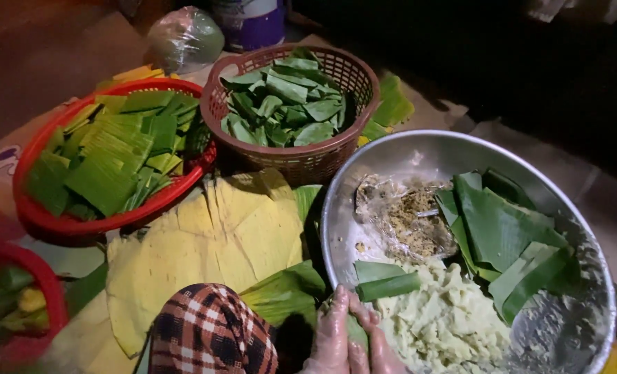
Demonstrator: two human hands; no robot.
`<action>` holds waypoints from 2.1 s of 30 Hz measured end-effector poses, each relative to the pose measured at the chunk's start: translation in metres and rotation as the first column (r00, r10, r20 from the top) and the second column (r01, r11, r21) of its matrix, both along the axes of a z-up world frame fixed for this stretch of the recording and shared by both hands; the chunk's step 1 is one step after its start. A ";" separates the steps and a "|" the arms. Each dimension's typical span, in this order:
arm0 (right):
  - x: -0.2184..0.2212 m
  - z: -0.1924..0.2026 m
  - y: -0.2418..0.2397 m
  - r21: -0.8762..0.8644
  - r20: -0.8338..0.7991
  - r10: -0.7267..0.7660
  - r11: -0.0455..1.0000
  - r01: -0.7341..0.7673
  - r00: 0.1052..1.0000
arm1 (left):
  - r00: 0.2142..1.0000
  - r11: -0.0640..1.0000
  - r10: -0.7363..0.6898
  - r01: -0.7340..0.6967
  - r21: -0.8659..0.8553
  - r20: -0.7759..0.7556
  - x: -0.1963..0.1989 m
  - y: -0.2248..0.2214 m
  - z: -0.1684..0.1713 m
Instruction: Wrapping portions of dough and filling into banana leaves to prepare traditional food items.
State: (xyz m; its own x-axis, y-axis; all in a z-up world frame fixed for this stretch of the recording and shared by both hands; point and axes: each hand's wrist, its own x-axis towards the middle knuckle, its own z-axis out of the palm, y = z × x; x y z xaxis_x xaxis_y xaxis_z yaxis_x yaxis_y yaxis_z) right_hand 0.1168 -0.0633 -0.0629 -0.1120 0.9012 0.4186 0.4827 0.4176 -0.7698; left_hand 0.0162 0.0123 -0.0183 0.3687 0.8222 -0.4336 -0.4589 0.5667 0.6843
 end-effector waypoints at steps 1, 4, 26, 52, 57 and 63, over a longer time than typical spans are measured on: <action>-0.013 0.002 -0.004 -0.103 -0.022 -0.284 0.954 0.280 0.959 | 0.999 0.999 0.043 -0.043 -0.018 -0.016 0.004 0.000 -0.005; -0.007 -0.001 0.002 -0.202 0.047 -0.470 0.860 0.469 0.881 | 0.991 0.994 0.110 -0.108 0.035 -0.082 0.006 0.014 0.006; 0.114 -0.003 -0.007 -0.768 0.559 0.086 0.428 0.476 0.825 | 0.955 0.938 -0.248 0.278 0.206 -0.160 0.082 0.066 -0.031; 0.061 0.101 0.061 -0.559 -0.028 -0.355 0.780 0.279 0.935 | 0.867 0.938 -0.174 0.290 -0.190 0.466 0.065 0.048 0.012; 0.060 0.044 0.043 -0.477 0.268 -0.409 0.730 0.489 0.872 | 0.930 0.983 -0.139 0.170 -0.065 0.340 0.071 0.040 0.008; 0.088 0.095 0.053 -0.555 0.321 -0.236 0.738 0.384 0.917 | 0.980 0.984 -0.014 0.049 -0.172 0.200 0.078 0.044 -0.006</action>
